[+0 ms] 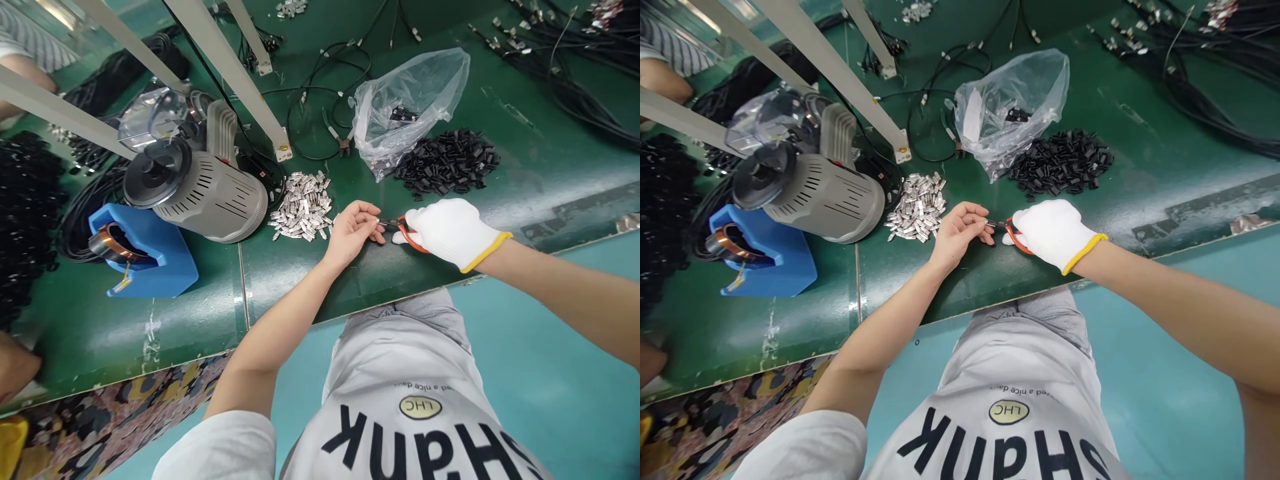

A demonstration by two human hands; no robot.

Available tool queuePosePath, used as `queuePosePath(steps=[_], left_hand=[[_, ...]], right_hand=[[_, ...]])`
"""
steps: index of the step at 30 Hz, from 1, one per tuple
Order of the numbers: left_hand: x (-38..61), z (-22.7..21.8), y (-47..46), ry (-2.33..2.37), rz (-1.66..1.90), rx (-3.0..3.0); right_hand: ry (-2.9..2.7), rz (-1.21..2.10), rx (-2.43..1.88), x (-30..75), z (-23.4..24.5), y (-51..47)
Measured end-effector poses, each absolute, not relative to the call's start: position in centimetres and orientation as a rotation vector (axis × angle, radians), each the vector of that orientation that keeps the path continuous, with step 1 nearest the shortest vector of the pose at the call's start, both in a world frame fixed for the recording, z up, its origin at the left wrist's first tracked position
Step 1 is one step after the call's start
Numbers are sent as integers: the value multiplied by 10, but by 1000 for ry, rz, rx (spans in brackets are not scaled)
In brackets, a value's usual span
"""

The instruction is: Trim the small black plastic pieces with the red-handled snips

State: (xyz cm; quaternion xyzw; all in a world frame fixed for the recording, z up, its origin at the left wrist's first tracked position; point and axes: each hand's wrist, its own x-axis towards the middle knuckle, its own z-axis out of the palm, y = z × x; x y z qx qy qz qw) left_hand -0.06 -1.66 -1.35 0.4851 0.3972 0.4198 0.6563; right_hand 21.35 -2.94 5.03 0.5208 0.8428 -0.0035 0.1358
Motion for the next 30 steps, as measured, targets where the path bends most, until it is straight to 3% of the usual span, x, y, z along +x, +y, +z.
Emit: queuePosePath(steps=[14, 30], left_hand=[[-2, -9, -16, 889, 933, 1065], [-8, -3, -9, 859, 773, 1200]], right_hand=[[2319, -402, 1472, 217, 46, -12], [2408, -258, 1570, 214, 39, -24]])
